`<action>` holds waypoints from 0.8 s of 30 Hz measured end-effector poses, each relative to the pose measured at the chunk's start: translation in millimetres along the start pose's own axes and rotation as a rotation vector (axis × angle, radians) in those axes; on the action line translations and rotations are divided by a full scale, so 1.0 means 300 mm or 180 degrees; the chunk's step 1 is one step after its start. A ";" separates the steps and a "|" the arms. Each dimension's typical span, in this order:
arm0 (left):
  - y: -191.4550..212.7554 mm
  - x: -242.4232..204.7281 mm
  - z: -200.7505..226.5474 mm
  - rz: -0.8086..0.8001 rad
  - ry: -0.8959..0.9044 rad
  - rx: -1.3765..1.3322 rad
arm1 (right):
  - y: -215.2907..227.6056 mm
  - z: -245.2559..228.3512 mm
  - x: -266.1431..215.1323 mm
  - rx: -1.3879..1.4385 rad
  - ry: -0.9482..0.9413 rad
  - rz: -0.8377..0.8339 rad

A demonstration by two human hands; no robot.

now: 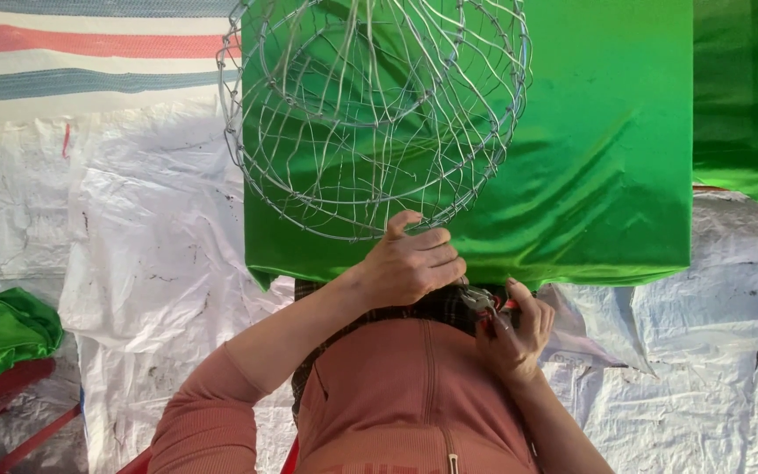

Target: The person assembles a spherical wire mesh structure by hand, twisting and securing intersecting wires. They use pliers to cut and bend wires, then manually twist connections to form the mesh. The work is performed on a green-covered table in a workshop-like setting.

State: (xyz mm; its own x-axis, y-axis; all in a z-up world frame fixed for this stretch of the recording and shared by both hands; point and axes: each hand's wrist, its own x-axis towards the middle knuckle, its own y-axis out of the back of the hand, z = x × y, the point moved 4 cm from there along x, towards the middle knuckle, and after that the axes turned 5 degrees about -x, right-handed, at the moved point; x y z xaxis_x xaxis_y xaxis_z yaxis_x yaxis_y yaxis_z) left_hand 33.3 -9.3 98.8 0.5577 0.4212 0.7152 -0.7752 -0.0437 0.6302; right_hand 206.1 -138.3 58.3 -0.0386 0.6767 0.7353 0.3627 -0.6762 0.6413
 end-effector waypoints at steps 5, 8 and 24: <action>0.016 0.018 0.000 0.0149 -0.0064 -0.0042 | -0.005 0.034 -0.031 0.0179 0.0014 -0.0086; 0.007 0.005 -0.004 0.0132 -0.0110 -0.0145 | -0.010 0.048 -0.059 0.0283 -0.0078 -0.0153; 0.031 0.029 0.011 -0.0761 -0.0199 -0.0214 | 0.024 0.030 -0.104 0.1778 -0.1039 -0.1938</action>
